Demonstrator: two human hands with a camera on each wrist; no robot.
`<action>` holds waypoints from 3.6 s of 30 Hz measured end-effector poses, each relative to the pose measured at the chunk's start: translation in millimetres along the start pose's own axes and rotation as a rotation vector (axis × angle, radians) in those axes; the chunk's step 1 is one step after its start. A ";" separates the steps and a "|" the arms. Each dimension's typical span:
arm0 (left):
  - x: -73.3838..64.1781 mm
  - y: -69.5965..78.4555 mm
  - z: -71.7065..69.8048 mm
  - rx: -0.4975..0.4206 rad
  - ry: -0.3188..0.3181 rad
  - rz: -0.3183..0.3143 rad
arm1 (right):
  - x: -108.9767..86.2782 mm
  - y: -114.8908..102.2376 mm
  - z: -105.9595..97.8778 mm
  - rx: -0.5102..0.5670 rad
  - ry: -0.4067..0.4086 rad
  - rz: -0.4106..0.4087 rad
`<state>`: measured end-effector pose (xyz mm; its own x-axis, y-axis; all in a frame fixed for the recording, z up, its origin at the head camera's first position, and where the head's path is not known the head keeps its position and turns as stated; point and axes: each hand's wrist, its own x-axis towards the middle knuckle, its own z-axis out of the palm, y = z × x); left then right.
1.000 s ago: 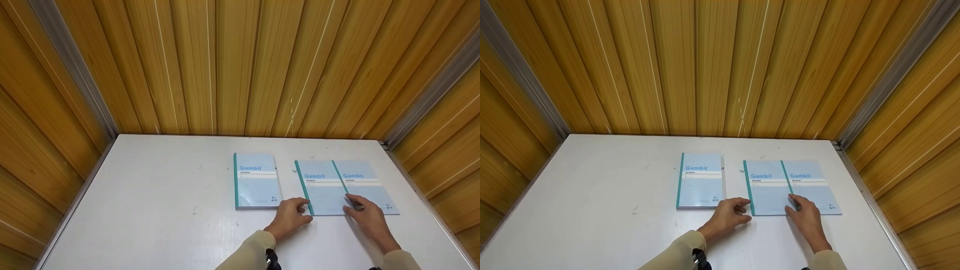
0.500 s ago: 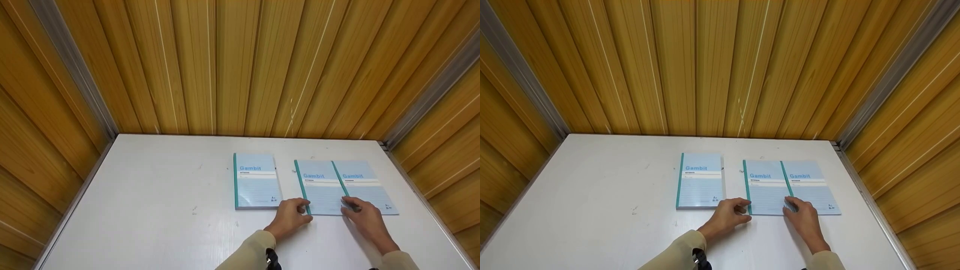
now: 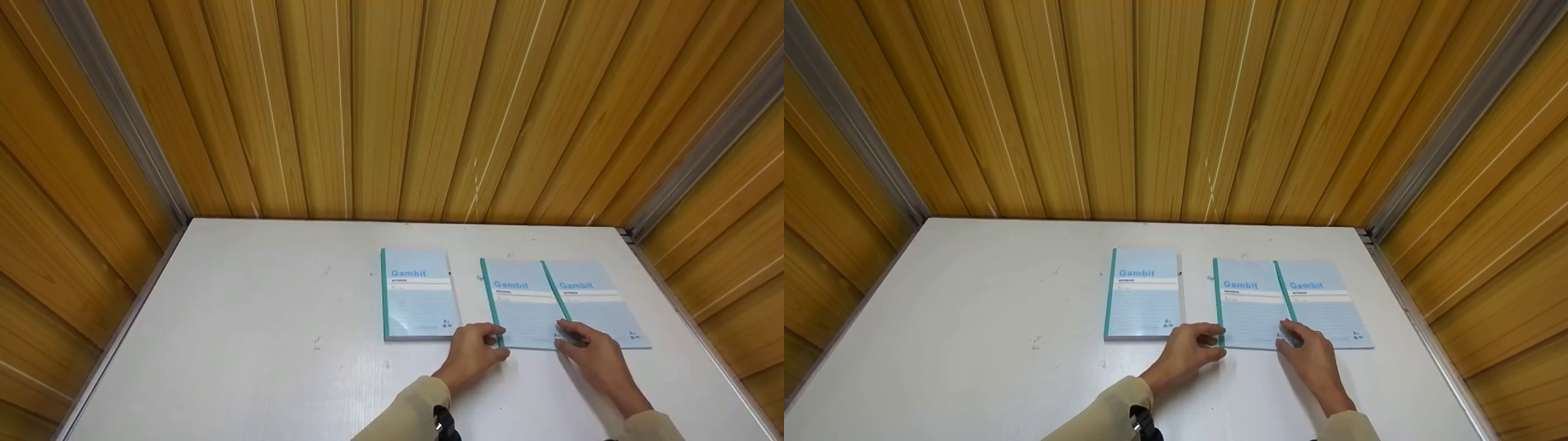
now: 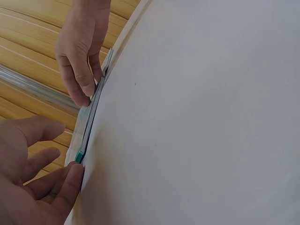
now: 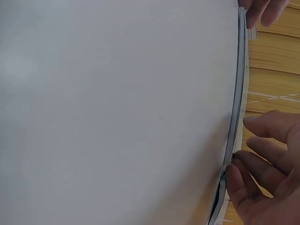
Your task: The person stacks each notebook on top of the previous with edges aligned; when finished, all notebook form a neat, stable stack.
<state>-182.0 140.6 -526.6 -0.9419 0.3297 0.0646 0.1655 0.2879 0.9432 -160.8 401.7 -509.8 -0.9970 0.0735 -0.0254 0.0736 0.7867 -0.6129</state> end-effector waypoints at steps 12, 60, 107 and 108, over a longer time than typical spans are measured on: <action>-5.5 7.3 4.3 -0.216 0.119 -0.093 | -2.9 3.7 -1.2 0.058 0.022 0.014; -0.4 16.5 -9.3 -0.451 0.222 -0.182 | 3.7 6.7 0.7 0.487 -0.100 0.166; -16.6 -17.5 -97.9 -0.263 0.255 -0.041 | 25.4 -65.1 34.3 0.659 -0.109 -0.041; -17.7 -18.1 -99.3 -0.260 0.258 -0.039 | 25.7 -66.0 36.0 0.658 -0.112 -0.042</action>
<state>-197.4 40.2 -512.5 -0.9943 0.0755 0.0756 0.0793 0.0471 0.9957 -192.2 329.6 -498.4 -0.9979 -0.0409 -0.0506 0.0390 0.2473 -0.9682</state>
